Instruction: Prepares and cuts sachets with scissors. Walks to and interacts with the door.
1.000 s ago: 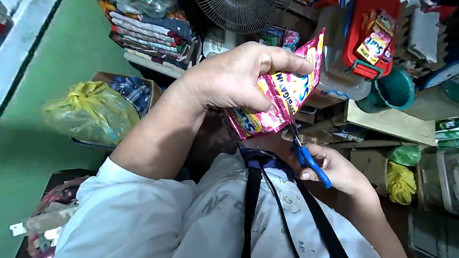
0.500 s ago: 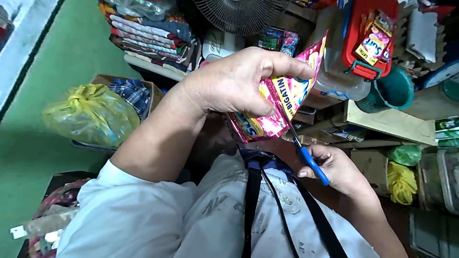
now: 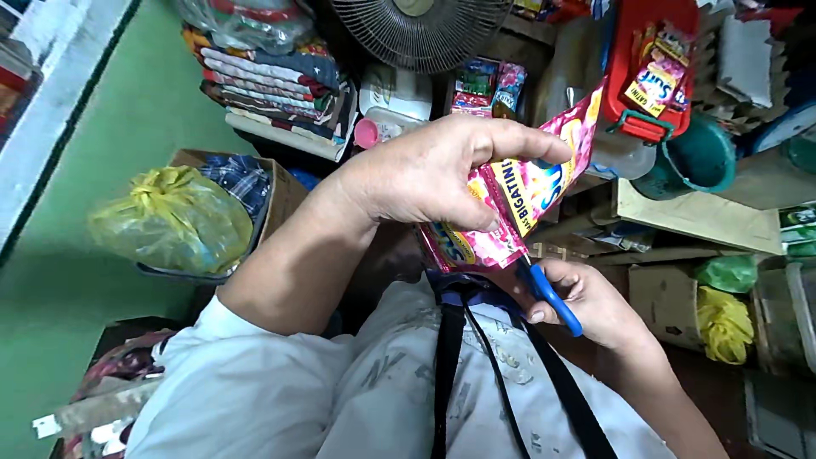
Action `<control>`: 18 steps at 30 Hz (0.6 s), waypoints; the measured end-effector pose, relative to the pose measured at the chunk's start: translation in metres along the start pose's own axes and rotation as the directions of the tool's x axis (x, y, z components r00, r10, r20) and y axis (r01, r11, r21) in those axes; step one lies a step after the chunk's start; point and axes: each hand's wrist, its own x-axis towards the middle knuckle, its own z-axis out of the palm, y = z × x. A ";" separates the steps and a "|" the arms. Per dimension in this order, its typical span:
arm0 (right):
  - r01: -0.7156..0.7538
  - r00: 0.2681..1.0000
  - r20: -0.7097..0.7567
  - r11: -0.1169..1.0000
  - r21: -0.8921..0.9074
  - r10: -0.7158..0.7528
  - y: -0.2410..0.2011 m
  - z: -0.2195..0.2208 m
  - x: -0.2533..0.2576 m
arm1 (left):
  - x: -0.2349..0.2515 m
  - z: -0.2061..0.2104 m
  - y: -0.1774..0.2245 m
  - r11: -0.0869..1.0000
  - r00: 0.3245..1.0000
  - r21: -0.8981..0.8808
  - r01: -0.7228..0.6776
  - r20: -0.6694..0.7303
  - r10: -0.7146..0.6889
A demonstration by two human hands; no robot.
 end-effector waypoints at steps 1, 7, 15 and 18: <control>0.011 1.000 -0.015 1.000 0.011 -0.010 0.001 0.001 -0.001 | 0.000 0.000 0.000 1.000 1.000 -0.015 0.000 0.002 0.000; 0.052 0.998 -0.041 0.997 0.058 -0.049 0.004 0.004 -0.001 | 0.005 -0.002 -0.003 0.994 0.998 -0.101 -0.039 0.038 0.043; 0.114 0.993 0.000 0.986 0.121 -0.115 0.003 0.004 0.003 | 0.015 0.008 -0.010 0.971 0.990 -0.235 -0.033 0.128 0.065; 0.112 0.993 -0.040 0.988 0.107 -0.108 0.006 0.005 0.002 | 0.017 0.010 -0.011 0.976 0.991 -0.214 -0.031 0.122 0.058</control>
